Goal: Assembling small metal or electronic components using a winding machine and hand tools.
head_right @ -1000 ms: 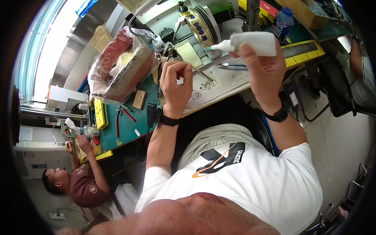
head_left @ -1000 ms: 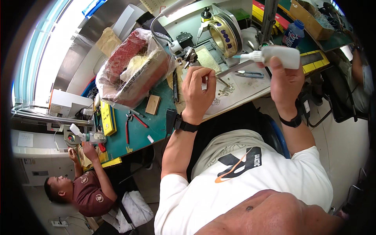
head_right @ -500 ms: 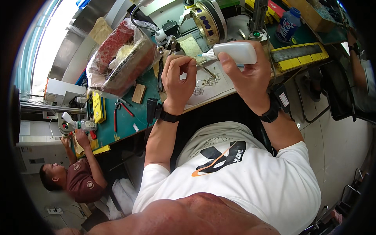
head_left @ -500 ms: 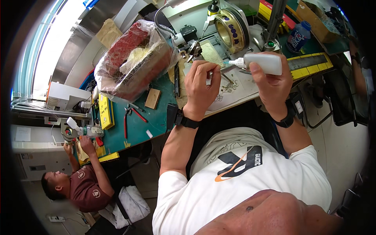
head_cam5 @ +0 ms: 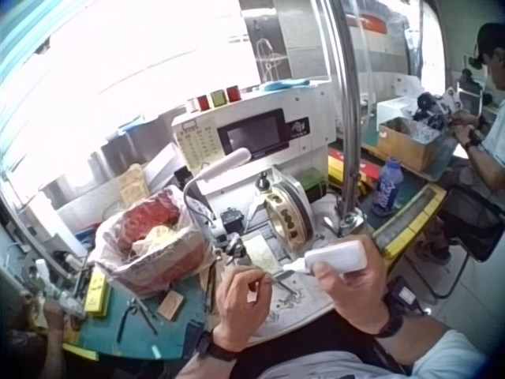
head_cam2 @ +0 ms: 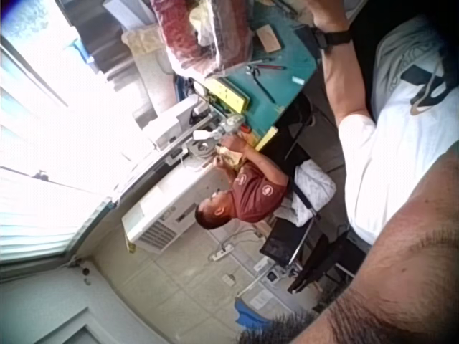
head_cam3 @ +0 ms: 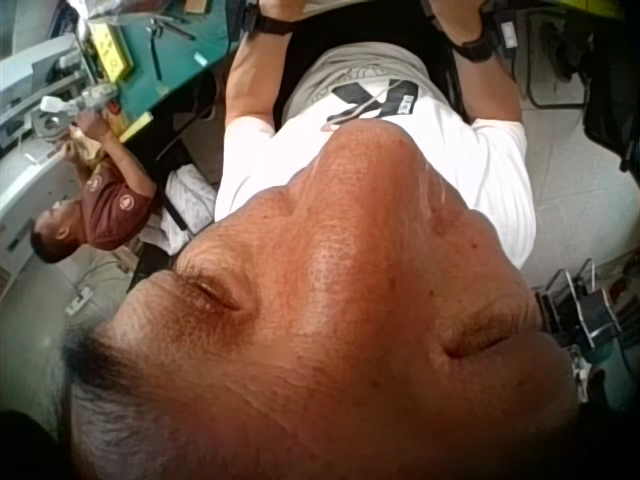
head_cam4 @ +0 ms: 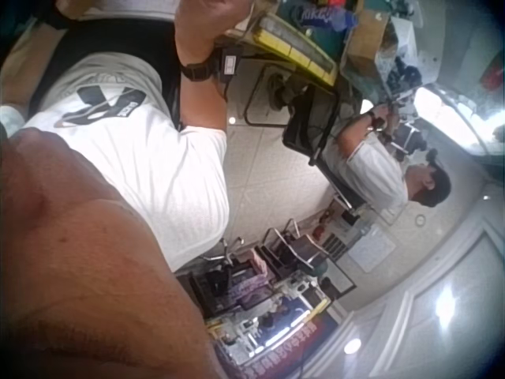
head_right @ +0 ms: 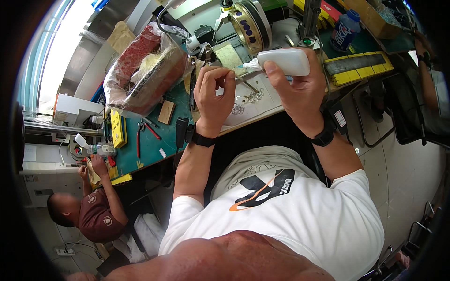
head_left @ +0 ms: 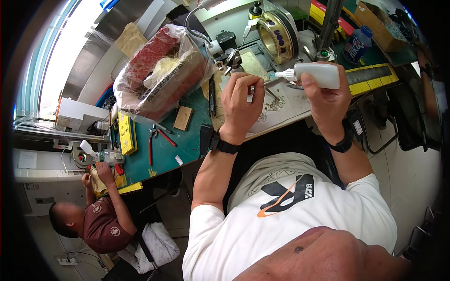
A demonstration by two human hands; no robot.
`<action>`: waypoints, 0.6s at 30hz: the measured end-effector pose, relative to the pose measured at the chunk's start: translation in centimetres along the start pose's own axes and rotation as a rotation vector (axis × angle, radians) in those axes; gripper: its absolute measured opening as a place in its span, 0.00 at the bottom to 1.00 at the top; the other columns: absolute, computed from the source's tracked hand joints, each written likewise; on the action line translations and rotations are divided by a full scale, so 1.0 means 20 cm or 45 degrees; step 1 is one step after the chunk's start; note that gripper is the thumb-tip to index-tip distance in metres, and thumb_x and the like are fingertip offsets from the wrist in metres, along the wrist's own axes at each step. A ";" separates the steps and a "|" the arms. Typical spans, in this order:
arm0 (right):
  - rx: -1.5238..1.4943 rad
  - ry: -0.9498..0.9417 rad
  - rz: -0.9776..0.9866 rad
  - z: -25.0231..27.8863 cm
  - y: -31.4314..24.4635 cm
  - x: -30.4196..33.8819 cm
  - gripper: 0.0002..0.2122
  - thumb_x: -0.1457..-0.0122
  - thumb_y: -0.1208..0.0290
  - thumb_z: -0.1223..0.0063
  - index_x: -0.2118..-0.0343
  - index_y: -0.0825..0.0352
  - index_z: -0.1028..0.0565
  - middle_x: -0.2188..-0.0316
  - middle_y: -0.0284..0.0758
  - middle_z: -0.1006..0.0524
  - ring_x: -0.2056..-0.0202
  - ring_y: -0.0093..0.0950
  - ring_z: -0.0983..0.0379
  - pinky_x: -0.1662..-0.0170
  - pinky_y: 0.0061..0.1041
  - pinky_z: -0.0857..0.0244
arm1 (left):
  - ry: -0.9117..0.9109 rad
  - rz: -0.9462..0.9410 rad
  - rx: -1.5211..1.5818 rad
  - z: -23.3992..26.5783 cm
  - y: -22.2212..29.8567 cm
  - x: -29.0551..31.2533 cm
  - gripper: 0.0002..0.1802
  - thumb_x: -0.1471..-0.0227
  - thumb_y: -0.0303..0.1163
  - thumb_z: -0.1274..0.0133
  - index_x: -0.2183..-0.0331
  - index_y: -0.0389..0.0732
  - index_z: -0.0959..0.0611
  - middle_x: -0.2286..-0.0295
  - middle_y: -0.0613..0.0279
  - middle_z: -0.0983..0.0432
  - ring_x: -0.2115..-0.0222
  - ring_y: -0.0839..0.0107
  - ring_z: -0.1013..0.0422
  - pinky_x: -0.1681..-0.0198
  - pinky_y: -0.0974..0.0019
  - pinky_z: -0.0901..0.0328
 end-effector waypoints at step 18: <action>0.055 0.041 0.091 0.04 -0.04 -0.04 0.16 0.32 0.74 0.27 0.48 0.71 0.24 0.55 0.35 0.18 0.58 0.20 0.18 0.55 0.21 0.20 | -0.009 0.013 -0.023 0.00 -0.01 0.00 0.14 0.45 0.15 0.31 0.60 0.39 0.17 0.67 0.59 0.20 0.75 0.67 0.27 0.72 0.64 0.31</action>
Point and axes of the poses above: each hand's wrist, its own x-axis away from the middle knuckle, its own z-axis out of the back of the hand, y = z × x, the point moved 5 cm from there along -x, towards the middle knuckle
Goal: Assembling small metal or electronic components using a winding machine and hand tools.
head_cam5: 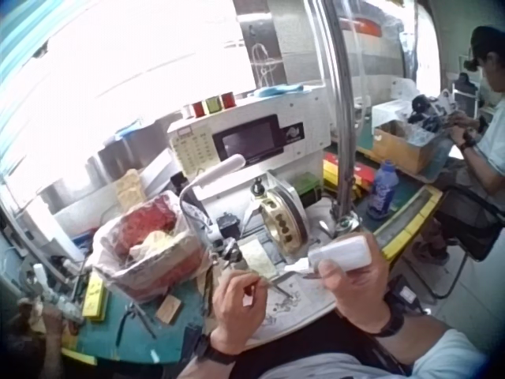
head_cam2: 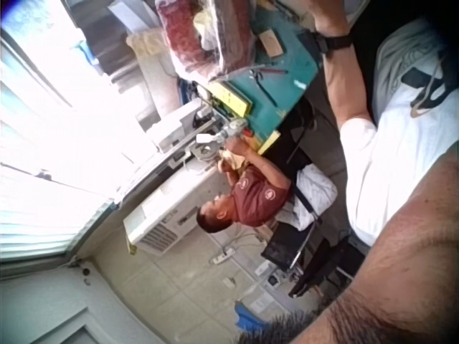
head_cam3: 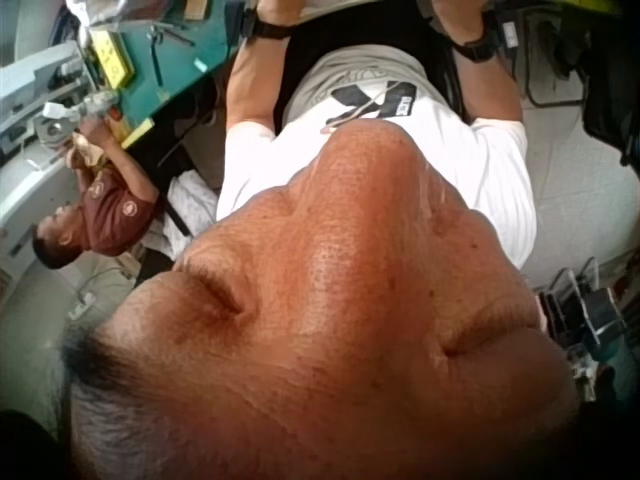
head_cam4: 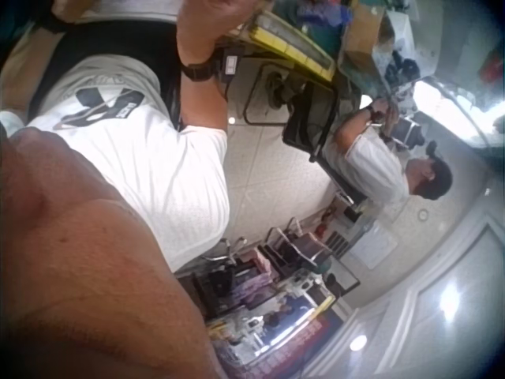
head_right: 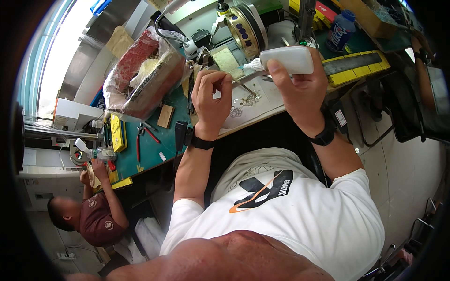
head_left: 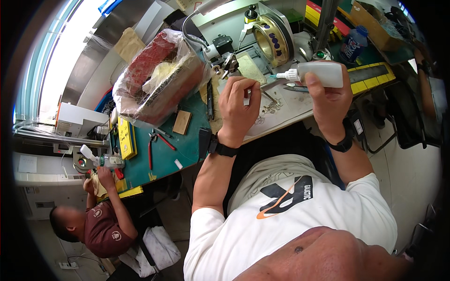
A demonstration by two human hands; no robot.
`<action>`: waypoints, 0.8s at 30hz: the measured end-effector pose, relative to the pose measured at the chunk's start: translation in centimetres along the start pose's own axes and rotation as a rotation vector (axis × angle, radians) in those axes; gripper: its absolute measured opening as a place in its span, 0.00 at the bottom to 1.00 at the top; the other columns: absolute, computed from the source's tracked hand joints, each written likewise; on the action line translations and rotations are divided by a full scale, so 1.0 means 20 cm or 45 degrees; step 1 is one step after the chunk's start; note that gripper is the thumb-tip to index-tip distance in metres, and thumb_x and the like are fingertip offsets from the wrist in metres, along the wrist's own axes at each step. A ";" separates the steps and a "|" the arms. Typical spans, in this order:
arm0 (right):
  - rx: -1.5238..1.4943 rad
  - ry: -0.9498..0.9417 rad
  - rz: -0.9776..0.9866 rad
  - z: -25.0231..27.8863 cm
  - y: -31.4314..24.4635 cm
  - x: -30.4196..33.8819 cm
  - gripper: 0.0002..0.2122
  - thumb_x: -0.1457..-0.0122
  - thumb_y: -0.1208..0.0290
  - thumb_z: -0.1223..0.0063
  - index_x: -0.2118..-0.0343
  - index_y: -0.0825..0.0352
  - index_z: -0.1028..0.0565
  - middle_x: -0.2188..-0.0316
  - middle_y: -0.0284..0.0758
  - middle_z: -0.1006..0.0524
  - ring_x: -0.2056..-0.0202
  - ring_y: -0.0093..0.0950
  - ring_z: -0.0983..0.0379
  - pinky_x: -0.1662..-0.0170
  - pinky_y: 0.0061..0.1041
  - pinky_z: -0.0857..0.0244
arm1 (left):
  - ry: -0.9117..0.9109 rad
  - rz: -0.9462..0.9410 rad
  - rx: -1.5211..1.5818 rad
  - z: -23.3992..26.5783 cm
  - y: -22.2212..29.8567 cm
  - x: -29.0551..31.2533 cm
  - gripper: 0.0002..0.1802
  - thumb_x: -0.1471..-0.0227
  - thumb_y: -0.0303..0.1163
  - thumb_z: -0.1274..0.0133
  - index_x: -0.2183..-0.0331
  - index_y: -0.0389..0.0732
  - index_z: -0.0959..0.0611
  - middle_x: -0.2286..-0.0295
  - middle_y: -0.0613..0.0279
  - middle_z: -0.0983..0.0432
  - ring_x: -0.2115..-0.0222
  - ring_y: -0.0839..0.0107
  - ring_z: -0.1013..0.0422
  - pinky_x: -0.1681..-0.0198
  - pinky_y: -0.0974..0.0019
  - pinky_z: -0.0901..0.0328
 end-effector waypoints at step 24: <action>1.004 0.236 -0.032 1.04 0.25 -1.15 0.25 0.32 0.51 0.28 0.45 0.71 0.16 0.58 0.35 0.14 0.60 0.22 0.20 0.54 0.27 0.26 | 0.009 0.058 0.014 0.01 0.00 0.00 0.07 0.39 0.18 0.32 0.62 0.36 0.16 0.67 0.59 0.20 0.75 0.72 0.29 0.72 0.67 0.33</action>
Point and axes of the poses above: each hand's wrist, its own x-axis away from the middle knuckle, its own z-axis out of the back of the hand, y = z × x, the point moved 5 cm from there along -x, towards the middle knuckle
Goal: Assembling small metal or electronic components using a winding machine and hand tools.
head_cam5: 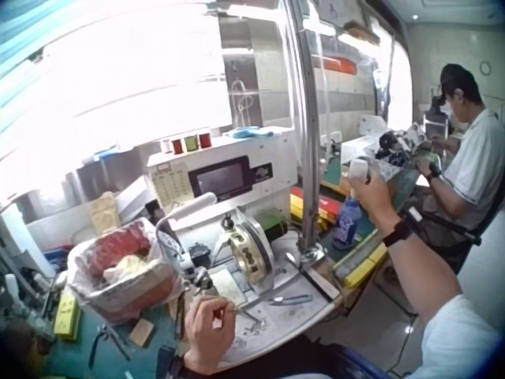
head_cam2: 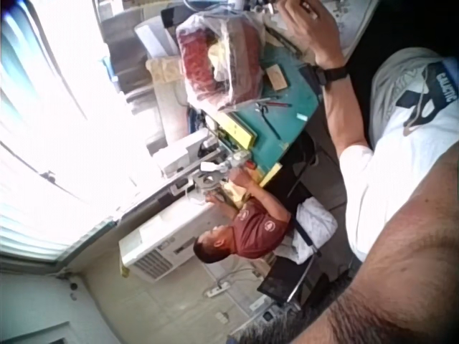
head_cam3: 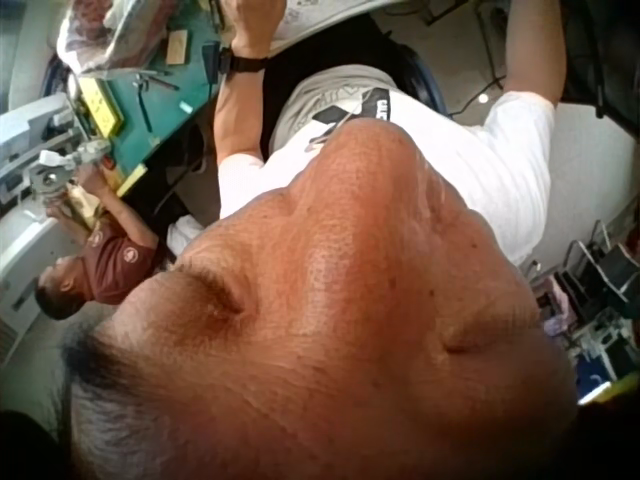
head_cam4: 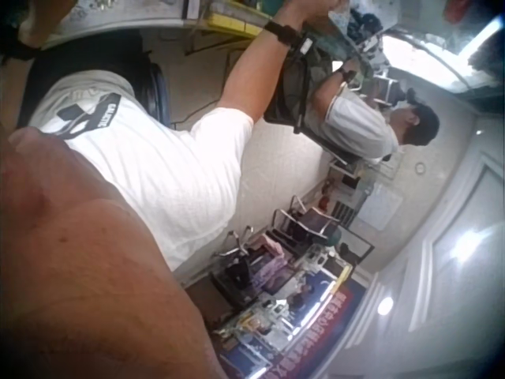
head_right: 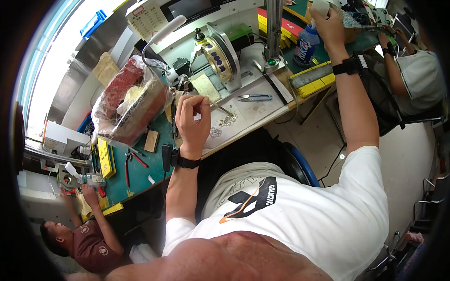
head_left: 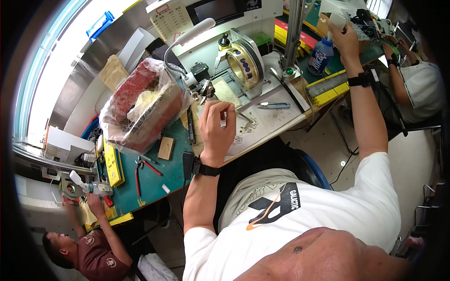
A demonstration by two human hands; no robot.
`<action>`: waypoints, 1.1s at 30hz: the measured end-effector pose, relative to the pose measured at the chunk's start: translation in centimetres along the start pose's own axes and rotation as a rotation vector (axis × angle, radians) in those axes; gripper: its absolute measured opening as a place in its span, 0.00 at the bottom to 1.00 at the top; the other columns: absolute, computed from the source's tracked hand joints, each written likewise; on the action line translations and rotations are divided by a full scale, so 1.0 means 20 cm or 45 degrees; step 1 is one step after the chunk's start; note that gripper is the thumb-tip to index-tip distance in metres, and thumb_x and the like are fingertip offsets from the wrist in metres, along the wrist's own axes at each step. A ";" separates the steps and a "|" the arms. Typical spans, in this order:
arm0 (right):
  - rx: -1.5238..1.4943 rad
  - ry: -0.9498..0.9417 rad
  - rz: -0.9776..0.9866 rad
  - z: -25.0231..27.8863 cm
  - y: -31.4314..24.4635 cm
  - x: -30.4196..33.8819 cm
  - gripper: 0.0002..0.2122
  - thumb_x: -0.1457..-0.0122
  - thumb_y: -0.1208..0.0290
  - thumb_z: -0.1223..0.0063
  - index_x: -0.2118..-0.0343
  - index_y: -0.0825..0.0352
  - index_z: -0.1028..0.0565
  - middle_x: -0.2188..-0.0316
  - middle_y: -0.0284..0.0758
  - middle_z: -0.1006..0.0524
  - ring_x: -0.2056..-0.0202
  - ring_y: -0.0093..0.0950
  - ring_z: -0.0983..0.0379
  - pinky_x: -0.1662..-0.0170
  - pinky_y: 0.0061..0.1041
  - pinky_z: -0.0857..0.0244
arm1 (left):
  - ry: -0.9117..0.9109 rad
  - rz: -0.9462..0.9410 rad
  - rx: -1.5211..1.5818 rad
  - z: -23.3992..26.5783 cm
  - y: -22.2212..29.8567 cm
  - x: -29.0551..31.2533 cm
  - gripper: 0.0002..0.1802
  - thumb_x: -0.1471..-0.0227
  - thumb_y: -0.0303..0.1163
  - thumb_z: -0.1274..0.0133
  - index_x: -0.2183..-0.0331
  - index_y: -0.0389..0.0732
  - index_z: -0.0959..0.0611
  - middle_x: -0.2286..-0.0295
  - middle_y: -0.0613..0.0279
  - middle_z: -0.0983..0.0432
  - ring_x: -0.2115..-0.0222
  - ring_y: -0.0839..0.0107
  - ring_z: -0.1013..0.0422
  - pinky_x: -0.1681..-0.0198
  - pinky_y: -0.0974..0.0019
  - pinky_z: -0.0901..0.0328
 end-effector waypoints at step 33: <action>-0.870 -0.272 -0.137 0.05 -0.33 0.84 0.14 0.19 0.59 0.43 0.51 0.67 0.15 0.68 0.30 0.15 0.71 0.18 0.25 0.65 0.19 0.35 | 0.043 -0.007 -0.001 0.01 -0.01 0.00 0.10 0.42 0.16 0.32 0.61 0.37 0.16 0.67 0.58 0.20 0.75 0.67 0.28 0.71 0.63 0.32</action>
Point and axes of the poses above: each hand's wrist, its own x-axis away from the middle knuckle, its own z-axis out of the back of the hand, y = z × x, the point moved 5 cm from there along -x, towards the middle knuckle
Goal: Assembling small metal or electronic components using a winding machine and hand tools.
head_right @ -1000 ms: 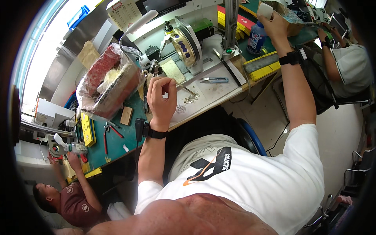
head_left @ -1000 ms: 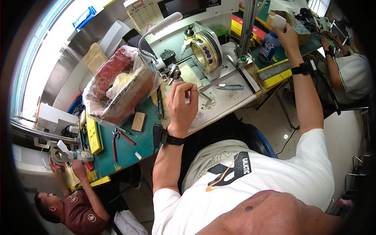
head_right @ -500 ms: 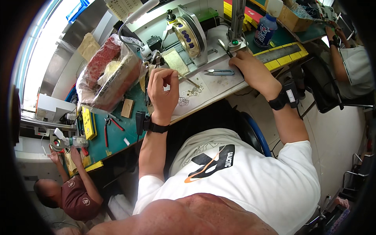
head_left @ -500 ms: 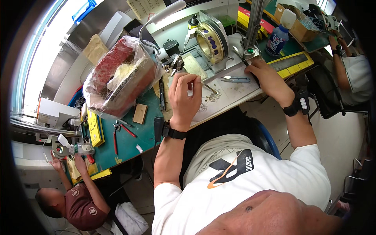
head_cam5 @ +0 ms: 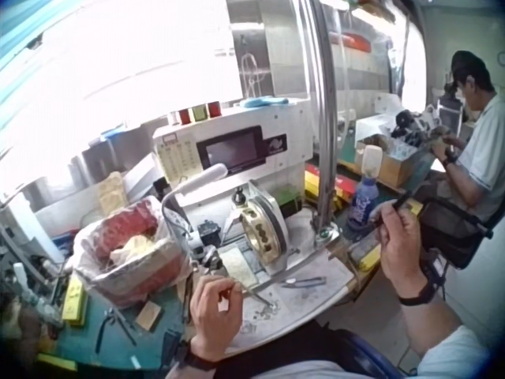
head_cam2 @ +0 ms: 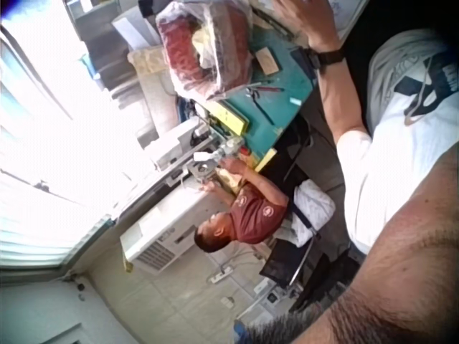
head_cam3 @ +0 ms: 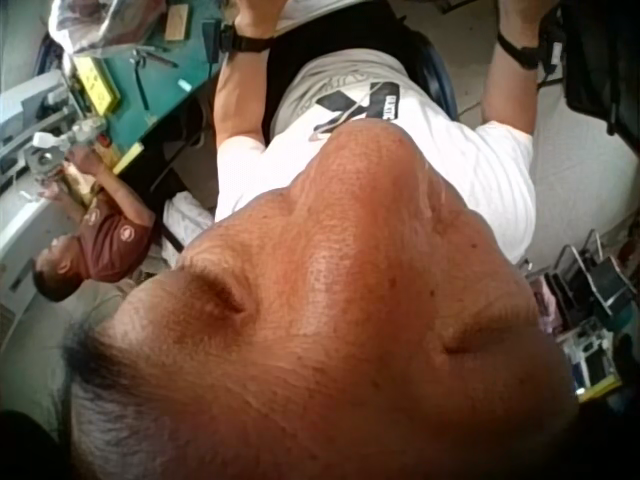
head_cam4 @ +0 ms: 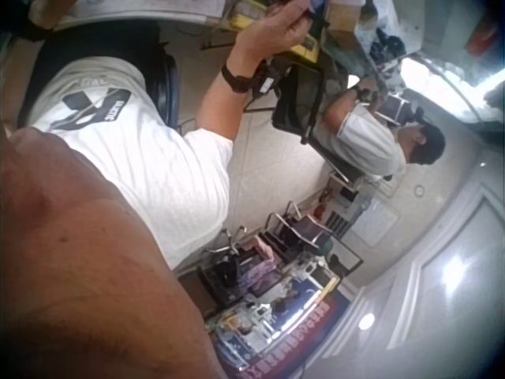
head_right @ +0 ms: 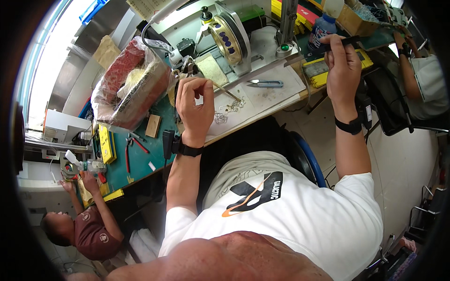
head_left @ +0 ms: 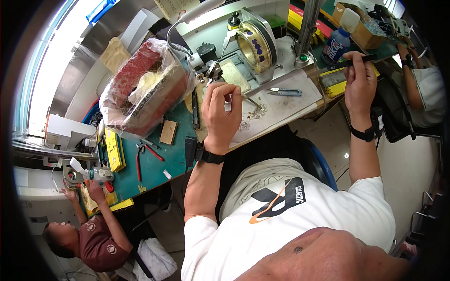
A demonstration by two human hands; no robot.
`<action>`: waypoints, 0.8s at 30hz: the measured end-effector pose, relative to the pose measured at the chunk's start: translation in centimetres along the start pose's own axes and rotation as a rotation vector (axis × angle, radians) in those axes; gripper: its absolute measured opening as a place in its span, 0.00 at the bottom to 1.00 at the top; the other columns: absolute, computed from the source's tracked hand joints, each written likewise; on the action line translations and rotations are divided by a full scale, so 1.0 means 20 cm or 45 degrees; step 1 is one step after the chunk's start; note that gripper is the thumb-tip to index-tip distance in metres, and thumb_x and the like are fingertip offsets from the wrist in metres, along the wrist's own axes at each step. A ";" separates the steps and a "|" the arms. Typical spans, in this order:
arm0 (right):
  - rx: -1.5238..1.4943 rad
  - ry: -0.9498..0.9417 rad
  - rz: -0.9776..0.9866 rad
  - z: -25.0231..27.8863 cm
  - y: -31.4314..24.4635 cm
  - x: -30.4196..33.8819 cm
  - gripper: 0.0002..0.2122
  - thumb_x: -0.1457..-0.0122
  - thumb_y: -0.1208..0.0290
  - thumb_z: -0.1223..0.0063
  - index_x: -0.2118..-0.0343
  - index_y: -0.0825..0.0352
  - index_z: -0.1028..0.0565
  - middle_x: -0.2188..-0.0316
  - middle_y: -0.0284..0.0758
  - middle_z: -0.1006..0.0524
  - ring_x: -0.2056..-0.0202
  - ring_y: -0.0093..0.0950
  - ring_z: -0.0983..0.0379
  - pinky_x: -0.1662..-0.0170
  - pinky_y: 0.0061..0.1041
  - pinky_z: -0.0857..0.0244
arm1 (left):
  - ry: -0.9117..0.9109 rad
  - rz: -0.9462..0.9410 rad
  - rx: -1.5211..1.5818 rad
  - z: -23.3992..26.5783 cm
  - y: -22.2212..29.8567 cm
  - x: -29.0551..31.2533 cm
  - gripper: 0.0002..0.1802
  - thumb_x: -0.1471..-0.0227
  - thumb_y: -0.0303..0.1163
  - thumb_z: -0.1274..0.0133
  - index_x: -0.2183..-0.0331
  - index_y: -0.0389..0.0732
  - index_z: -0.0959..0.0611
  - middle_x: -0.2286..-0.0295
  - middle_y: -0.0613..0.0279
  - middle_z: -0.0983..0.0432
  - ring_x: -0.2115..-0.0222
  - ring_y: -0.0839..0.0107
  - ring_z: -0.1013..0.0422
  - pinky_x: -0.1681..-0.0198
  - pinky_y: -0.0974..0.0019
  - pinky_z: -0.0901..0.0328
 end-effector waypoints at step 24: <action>0.495 -0.536 0.692 -0.87 -0.26 0.18 0.09 0.30 0.66 0.29 0.59 0.67 0.13 0.70 0.35 0.14 0.75 0.27 0.19 0.71 0.24 0.28 | -0.051 -0.187 -0.172 -0.02 0.04 0.00 0.13 0.43 0.16 0.33 0.58 0.37 0.17 0.50 0.52 0.16 0.51 0.50 0.19 0.49 0.51 0.24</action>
Point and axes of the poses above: each hand's wrist, its own x-axis away from the middle knuckle, its own z-axis out of the back of the hand, y = z × x, the point moved 5 cm from there along -x, towards the middle knuckle
